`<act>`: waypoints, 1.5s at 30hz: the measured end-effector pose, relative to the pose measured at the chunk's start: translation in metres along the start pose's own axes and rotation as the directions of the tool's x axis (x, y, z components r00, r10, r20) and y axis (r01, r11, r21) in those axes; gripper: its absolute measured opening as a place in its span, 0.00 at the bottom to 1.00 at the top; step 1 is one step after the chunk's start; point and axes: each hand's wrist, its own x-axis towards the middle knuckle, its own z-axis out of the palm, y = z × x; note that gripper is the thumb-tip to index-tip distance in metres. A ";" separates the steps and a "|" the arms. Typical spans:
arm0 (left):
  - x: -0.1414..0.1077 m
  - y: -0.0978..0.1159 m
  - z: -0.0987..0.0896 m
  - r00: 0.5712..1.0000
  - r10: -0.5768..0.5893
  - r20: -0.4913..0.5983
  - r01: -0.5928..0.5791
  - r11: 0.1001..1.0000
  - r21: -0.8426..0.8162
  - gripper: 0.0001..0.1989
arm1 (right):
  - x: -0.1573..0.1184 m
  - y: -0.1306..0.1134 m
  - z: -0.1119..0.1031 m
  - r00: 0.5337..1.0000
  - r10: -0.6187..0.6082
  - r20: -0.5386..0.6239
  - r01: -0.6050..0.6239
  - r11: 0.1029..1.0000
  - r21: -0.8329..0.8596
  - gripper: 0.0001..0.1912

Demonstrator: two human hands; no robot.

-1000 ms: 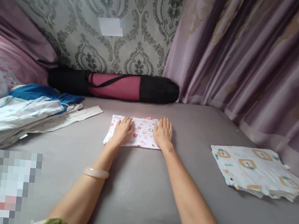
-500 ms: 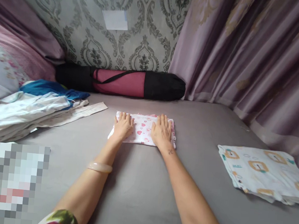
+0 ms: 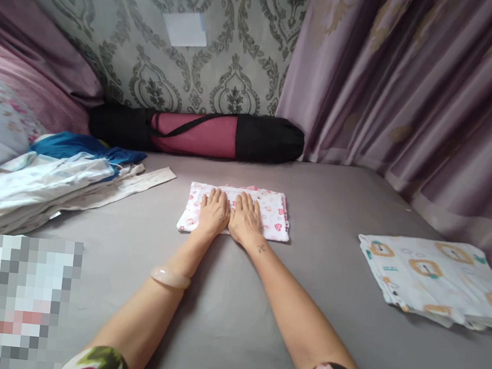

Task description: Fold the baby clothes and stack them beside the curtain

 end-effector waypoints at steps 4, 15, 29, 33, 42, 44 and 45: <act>-0.003 0.012 -0.003 0.999 0.052 0.005 -0.052 0.998 -0.027 0.27 | 0.001 0.013 -0.008 0.997 0.017 -0.072 -0.019 1.000 -0.019 0.29; 0.000 0.016 -0.009 0.991 0.109 0.083 -0.104 0.993 -0.056 0.26 | 0.001 0.036 -0.010 0.993 0.076 -0.087 -0.076 0.997 0.002 0.27; 0.019 -0.062 -0.041 0.889 -0.443 0.117 0.454 0.886 -0.095 0.17 | 0.004 0.113 -0.050 0.807 0.591 -0.016 -0.569 0.784 0.249 0.19; 0.019 -0.058 -0.038 0.896 -0.434 0.093 0.442 0.891 -0.103 0.19 | 0.008 0.109 -0.045 0.819 0.573 -0.001 -0.553 0.791 0.260 0.18; 0.024 -0.054 -0.011 0.999 0.003 -0.037 -0.006 0.996 -0.085 0.23 | 0.024 0.109 -0.031 0.881 0.464 -0.096 -0.449 0.881 0.148 0.23; 0.024 -0.050 -0.004 0.999 0.006 0.044 -0.004 0.998 -0.062 0.24 | 0.028 0.112 -0.031 0.886 0.459 -0.066 -0.444 0.881 0.162 0.24; 0.024 -0.049 -0.002 0.997 -0.004 0.077 0.008 0.999 -0.048 0.24 | 0.030 0.113 -0.031 0.887 0.459 -0.047 -0.445 0.878 0.176 0.23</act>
